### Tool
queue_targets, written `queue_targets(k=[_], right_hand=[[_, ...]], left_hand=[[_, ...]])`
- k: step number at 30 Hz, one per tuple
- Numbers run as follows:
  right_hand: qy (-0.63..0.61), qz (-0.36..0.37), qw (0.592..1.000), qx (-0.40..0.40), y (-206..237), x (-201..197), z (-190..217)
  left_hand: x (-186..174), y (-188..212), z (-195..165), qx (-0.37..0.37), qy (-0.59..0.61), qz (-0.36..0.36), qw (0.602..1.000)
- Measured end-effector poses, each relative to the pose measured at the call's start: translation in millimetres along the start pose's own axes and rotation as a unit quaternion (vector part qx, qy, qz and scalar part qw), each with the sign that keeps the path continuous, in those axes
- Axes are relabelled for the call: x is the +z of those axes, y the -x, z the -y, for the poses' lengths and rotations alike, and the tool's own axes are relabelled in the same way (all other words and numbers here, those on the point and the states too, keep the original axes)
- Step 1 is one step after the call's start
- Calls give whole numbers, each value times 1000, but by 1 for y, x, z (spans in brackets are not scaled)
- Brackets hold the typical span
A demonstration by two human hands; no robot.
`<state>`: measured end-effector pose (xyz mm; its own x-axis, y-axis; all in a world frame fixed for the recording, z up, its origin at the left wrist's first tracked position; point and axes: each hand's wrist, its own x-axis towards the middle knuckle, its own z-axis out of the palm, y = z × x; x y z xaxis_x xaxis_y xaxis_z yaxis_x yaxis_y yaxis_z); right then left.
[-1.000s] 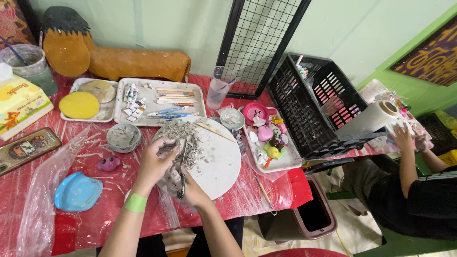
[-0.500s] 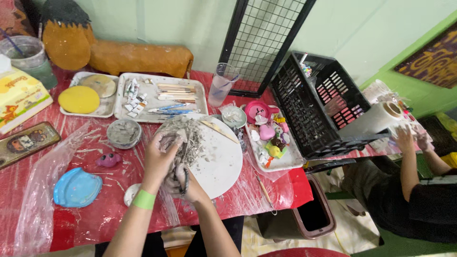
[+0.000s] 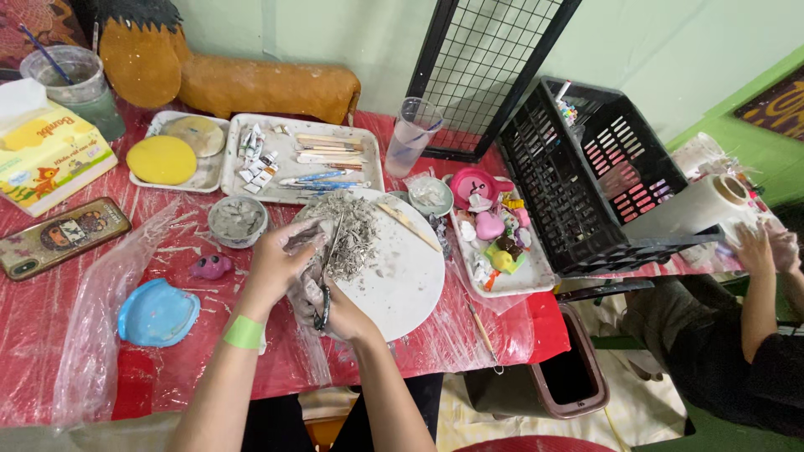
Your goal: The person kneads and mixes a gray clay-like material on a white plate, pressing it with both hands and cutting pieces with scissors. They form small pieces by hand and set them on the table beside the plate while continuing to work the material.
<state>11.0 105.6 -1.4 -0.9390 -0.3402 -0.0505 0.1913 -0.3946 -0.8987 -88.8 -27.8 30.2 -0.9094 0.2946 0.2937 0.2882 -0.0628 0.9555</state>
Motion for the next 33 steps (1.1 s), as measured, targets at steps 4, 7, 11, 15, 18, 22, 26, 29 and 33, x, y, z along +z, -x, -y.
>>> queue_targets(k=[4, 7, 11, 15, 18, 22, 26, 29, 33], right_hand=[[67, -55, 996, 11, 1, 5, 2], [31, -77, 995, 54, 5, 2, -2], [165, -158, 973, 18, 2, -12, -12], [53, -106, 993, -13, 11, -20, -21], [-20, -49, 997, 56, 28, -34, -7], [2, 61, 998, 7, 63, -58, 31], [5, 8, 1000, -14, 80, -68, 52], [19, -34, 998, -45, 89, -63, 50], [61, -80, 995, -23, 86, -48, 35]], left_hand=[[-4, -1, -9, -9, -52, 3, 999], [2, -4, -16, -5, -95, -12, 995], [11, -6, -18, 13, -39, -17, 999], [16, -7, -13, -8, 63, -13, 998], [15, -10, -14, -66, 116, -35, 990], [-2, -7, -24, -53, 41, -17, 998], [-6, -4, -35, -18, -7, -14, 1000], [2, 2, -38, -23, 0, 7, 1000], [13, 11, -37, -49, -5, 70, 996]])
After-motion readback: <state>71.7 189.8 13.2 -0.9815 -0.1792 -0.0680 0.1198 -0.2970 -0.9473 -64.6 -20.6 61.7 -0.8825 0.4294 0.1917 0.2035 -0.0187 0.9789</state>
